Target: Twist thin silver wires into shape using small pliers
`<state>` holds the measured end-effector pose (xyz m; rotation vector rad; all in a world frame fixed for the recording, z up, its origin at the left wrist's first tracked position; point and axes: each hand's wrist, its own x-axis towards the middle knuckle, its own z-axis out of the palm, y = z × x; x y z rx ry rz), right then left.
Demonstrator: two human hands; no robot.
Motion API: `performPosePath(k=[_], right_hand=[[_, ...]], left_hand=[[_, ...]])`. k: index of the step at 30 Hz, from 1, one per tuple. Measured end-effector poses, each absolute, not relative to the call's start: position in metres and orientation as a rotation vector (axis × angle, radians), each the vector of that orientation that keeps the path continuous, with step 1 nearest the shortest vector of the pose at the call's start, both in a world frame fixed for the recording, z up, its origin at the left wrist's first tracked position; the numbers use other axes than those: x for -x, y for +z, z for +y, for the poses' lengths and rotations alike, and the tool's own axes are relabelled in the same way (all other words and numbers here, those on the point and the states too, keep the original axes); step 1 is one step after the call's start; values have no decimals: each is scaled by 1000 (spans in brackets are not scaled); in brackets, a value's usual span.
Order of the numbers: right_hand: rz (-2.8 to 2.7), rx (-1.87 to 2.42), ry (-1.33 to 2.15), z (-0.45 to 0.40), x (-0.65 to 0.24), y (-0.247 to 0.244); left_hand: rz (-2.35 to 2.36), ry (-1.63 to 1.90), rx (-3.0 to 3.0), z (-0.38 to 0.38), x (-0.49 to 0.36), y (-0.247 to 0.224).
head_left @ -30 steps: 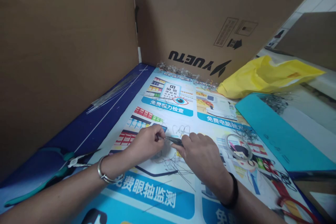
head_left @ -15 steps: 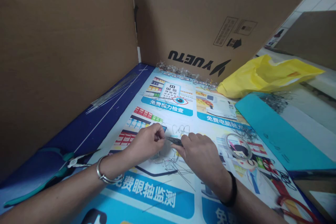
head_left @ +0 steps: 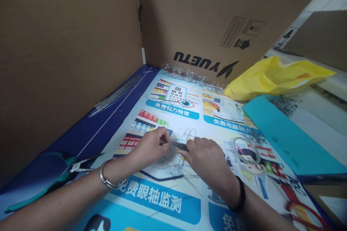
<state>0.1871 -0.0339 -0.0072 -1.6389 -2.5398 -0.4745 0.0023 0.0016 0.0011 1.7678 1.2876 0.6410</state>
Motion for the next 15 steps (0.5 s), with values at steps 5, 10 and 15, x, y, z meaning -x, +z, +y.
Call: performPosePath(k=[5, 10, 15], right_hand=[[-2514, 1646, -355, -31, -191, -7], [-2484, 1677, -217, -29, -193, -6], [-2482, 1726, -191, -27, -194, -6]], left_hand=[[1254, 631, -1769, 1, -2, 3], [1195, 640, -1823, 2, 0, 0], [1136, 669, -1964, 4, 2, -4]])
